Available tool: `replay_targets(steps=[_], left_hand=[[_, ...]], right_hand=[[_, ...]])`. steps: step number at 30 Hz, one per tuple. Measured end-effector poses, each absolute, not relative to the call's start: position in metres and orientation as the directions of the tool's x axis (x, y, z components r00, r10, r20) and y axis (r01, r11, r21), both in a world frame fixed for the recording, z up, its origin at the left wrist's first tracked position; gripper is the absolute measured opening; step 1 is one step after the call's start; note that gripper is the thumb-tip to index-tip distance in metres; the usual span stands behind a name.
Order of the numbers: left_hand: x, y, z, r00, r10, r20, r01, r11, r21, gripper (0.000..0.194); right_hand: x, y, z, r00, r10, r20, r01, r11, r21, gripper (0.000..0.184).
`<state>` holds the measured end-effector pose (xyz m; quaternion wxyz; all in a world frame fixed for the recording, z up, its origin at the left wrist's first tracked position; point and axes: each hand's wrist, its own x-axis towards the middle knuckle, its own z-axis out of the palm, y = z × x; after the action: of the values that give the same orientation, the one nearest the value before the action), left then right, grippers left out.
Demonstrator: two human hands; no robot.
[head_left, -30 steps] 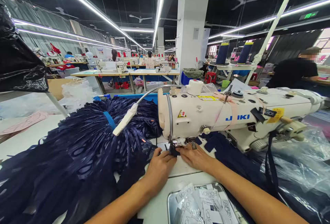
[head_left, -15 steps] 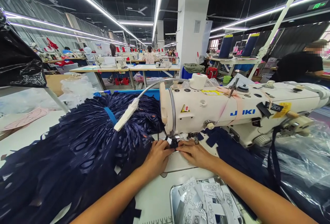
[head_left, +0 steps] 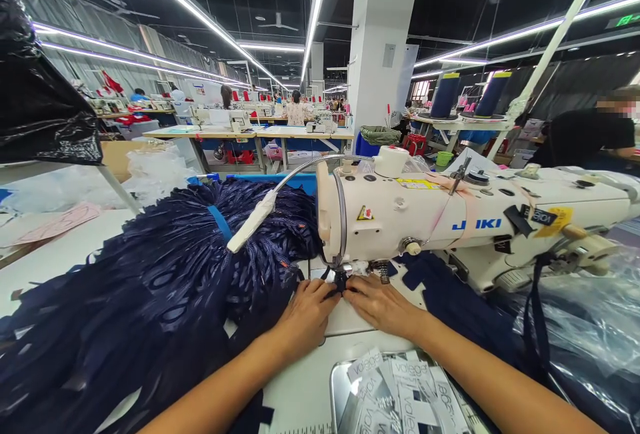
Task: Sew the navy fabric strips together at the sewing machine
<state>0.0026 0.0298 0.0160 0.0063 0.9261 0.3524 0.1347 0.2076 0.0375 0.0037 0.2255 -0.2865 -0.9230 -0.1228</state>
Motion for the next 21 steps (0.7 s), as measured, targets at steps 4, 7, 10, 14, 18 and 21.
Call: replay_targets(steps=[4,7,10,14,18,21], left_hand=[[-0.0012,0.0273,0.0188,0.733,0.647,0.212,0.644,-0.760,0.090,0.048],[-0.0021,0.0268,0.0209,0.731,0.656,0.187,0.652,-0.753,0.092,0.048],[-0.0017,0.0274,0.0217,0.724,0.666,0.179,0.659,-0.745,0.108,0.048],[0.0000,0.0283,0.0225,0.713,0.678,0.177,0.670,-0.734,0.111,0.047],[0.0017,0.0298,0.0239,0.710,0.686,0.159,0.680,-0.727,0.097,0.045],[0.0024,0.0320,0.0243,0.697,0.704,0.135,0.698,-0.710,0.093,0.045]], right_hand=[[0.2087,0.0386,0.0006,-0.709,0.514,0.483,0.590,0.807,0.008,0.023],[0.2094,0.0390,-0.0012,-0.700,0.531,0.478,0.592,0.805,-0.027,0.023],[0.2093,0.0389,-0.0006,-0.701,0.534,0.472,0.596,0.803,-0.023,0.024],[0.2088,0.0387,0.0006,-0.709,0.535,0.460,0.602,0.798,-0.001,0.024],[0.2071,0.0392,-0.0011,-0.710,0.549,0.440,0.626,0.779,0.037,0.023],[0.2046,0.0391,-0.0017,-0.701,0.575,0.421,0.658,0.750,0.070,0.024]])
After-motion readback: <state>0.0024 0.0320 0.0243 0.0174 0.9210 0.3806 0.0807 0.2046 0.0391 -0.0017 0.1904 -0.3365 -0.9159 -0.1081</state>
